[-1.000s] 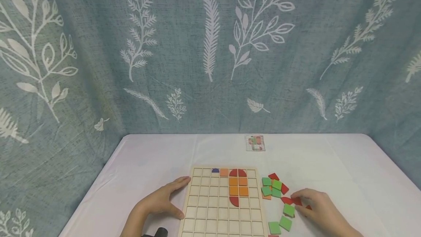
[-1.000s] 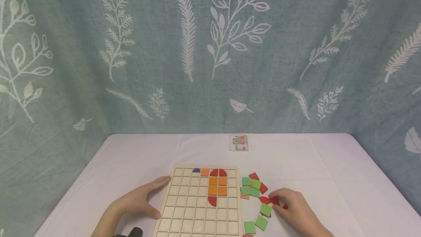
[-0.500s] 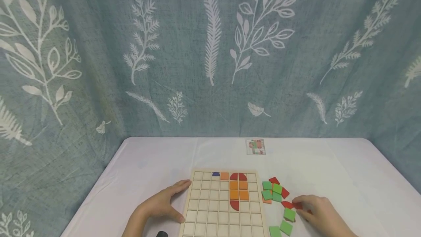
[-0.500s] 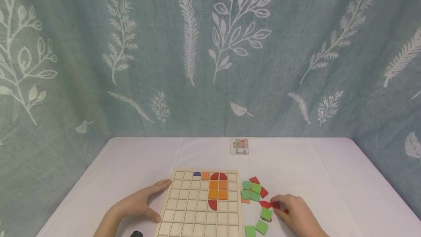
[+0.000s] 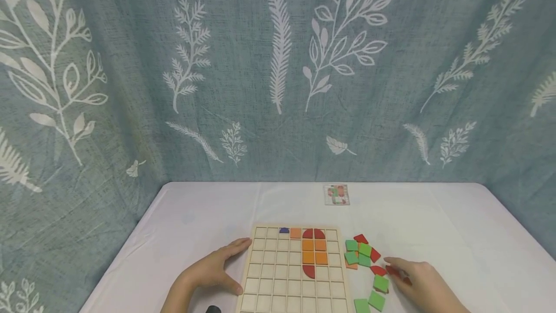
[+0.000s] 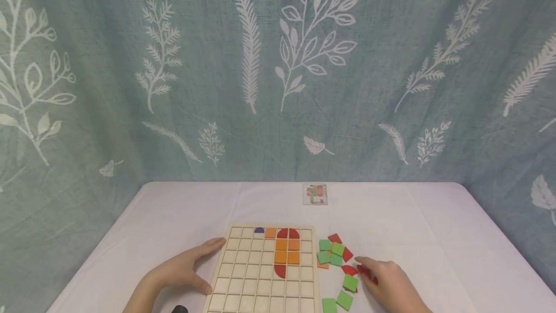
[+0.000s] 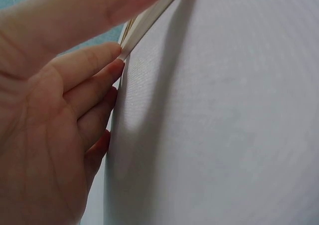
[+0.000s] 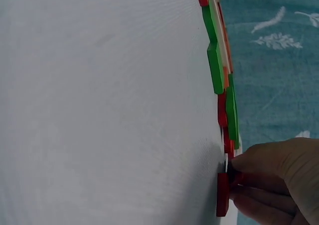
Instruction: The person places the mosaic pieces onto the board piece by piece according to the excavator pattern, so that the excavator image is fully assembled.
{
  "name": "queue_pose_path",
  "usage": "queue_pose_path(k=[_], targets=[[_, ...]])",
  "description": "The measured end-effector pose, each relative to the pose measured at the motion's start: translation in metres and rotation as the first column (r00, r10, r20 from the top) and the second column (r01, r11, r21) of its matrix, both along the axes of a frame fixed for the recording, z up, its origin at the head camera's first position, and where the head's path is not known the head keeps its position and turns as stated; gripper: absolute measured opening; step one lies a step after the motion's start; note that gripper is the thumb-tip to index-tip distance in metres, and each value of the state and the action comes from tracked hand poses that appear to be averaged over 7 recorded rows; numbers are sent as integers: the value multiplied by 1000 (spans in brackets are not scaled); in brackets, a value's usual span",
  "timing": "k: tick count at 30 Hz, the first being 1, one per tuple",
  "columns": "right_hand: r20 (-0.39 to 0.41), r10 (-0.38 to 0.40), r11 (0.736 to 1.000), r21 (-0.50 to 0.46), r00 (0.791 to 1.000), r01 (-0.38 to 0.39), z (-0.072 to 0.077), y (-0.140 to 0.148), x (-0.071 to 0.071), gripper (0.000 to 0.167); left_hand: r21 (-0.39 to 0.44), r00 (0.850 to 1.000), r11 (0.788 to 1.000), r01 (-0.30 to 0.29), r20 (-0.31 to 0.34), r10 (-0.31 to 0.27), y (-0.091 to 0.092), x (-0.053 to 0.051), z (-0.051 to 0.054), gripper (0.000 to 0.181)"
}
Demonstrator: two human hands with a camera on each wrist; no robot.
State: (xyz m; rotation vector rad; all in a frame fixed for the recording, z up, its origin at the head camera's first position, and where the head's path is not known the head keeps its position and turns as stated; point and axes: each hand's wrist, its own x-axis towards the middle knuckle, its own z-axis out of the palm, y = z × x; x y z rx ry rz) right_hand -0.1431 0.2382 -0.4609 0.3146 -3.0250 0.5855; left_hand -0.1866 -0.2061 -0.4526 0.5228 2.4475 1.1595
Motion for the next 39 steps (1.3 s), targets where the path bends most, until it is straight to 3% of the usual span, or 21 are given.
queue_pose_path(k=[3, 7, 10, 15, 18, 23, 28, 34, 39], targets=[[1, -16, 1000, -3, 1000, 16, 0, 0, 0, 30, -2, 1000, 1000, -2, 0, 2, 0, 1, 1, 105], [64, -103, 994, -37, 993, 105, -2, 4, 0, 28, -3, 1000, 1000, 7, -5, -7, 1, 1, 2, 105], [108, -141, 984, -94, 984, 151, -3, 10, 1, 27, 0, 1000, 1000, 14, -9, -14, 1, 1, 2, 105], [111, -181, 958, -205, 977, 200, -5, 20, 1, 28, 8, 1000, 1000, 9, -3, -9, 2, 2, 3, 105], [171, -227, 923, -277, 959, 268, -6, 23, 0, 33, 3, 1000, 1000, 3, -6, -3, 1, 2, 3, 104], [327, -248, 839, -398, 912, 371, -4, 27, -1, 51, 2, 1000, 1000, 2, -6, -2, 1, 2, 2, 104], [370, -230, 788, -472, 900, 395, 2, 28, -1, 57, 10, 1000, 1000, 2, -2, -1, 0, 2, 2, 104], [393, -225, 774, -484, 892, 409, 3, 21, -1, 55, 10, 1000, 1000, 9, -7, -9, 0, 3, 1, 104], [342, -231, 783, -491, 911, 383, 4, 6, -3, 48, 9, 1000, 1000, 8, -11, -8, 0, 2, 1, 104]])
